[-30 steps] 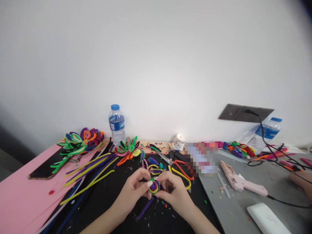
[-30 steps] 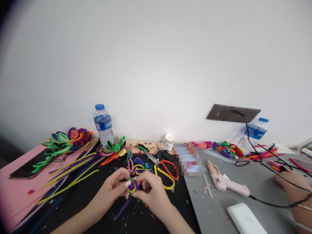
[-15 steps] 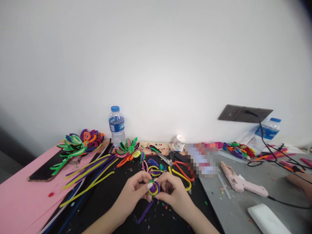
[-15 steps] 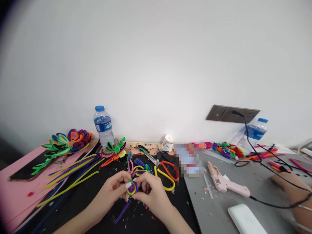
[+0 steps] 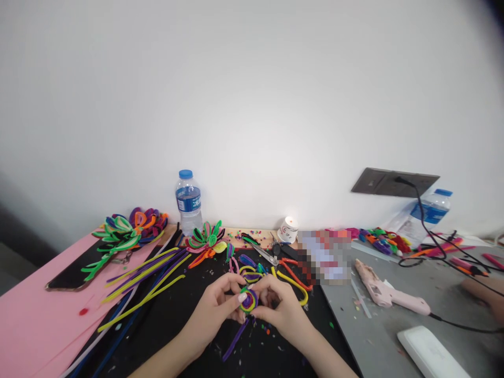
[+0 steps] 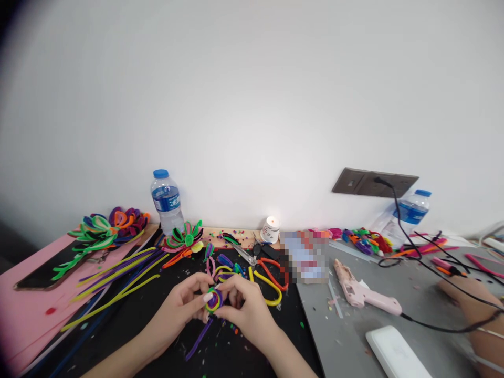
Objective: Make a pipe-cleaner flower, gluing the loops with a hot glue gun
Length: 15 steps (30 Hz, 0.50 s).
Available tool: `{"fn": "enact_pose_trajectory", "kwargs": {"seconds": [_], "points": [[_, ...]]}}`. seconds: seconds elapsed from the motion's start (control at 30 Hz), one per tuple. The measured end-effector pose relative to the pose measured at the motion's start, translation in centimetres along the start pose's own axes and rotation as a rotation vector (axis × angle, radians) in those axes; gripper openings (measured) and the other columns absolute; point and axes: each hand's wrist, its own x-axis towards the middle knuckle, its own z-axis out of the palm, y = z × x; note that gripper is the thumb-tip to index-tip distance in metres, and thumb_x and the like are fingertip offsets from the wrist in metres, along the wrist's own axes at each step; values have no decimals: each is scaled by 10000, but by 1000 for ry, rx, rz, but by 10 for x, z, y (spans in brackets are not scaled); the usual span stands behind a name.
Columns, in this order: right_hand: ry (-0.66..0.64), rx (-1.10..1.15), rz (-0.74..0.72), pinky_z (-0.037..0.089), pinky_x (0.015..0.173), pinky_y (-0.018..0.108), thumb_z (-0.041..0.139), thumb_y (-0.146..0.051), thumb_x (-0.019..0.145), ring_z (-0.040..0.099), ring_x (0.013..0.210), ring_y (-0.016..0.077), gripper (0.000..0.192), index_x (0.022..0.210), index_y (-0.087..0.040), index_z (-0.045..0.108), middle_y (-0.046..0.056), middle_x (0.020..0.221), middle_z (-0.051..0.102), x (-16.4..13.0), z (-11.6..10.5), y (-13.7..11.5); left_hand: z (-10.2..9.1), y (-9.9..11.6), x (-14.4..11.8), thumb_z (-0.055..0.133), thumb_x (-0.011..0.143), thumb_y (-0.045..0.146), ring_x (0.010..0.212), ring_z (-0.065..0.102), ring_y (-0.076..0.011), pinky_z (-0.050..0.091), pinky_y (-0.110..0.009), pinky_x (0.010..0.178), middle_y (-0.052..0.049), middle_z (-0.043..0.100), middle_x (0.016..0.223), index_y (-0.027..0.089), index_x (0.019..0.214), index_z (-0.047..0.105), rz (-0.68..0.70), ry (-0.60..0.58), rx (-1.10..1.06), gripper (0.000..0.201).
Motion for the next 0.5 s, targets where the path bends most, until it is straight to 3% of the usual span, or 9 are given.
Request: {"fn": "enact_pose_trajectory", "kwargs": {"seconds": [0.23,0.5], "points": [[-6,18,-3,326,485,209,749,-254,645,384,505,83,234,811,-187,599,-66,615,485,1,0,-3,-2,0,2,671,710,308,460,544,-82,412,-185,408,49,510,691,192,949,579,-19,2,83,281],[0,17,-26,319,473,210,740,-275,655,385,505,84,248,847,-194,606,-55,637,494,1,0,2,-2,2,2,690,690,308,508,520,-95,424,-219,493,36,541,651,166,895,621,-13,19,84,258]]}}
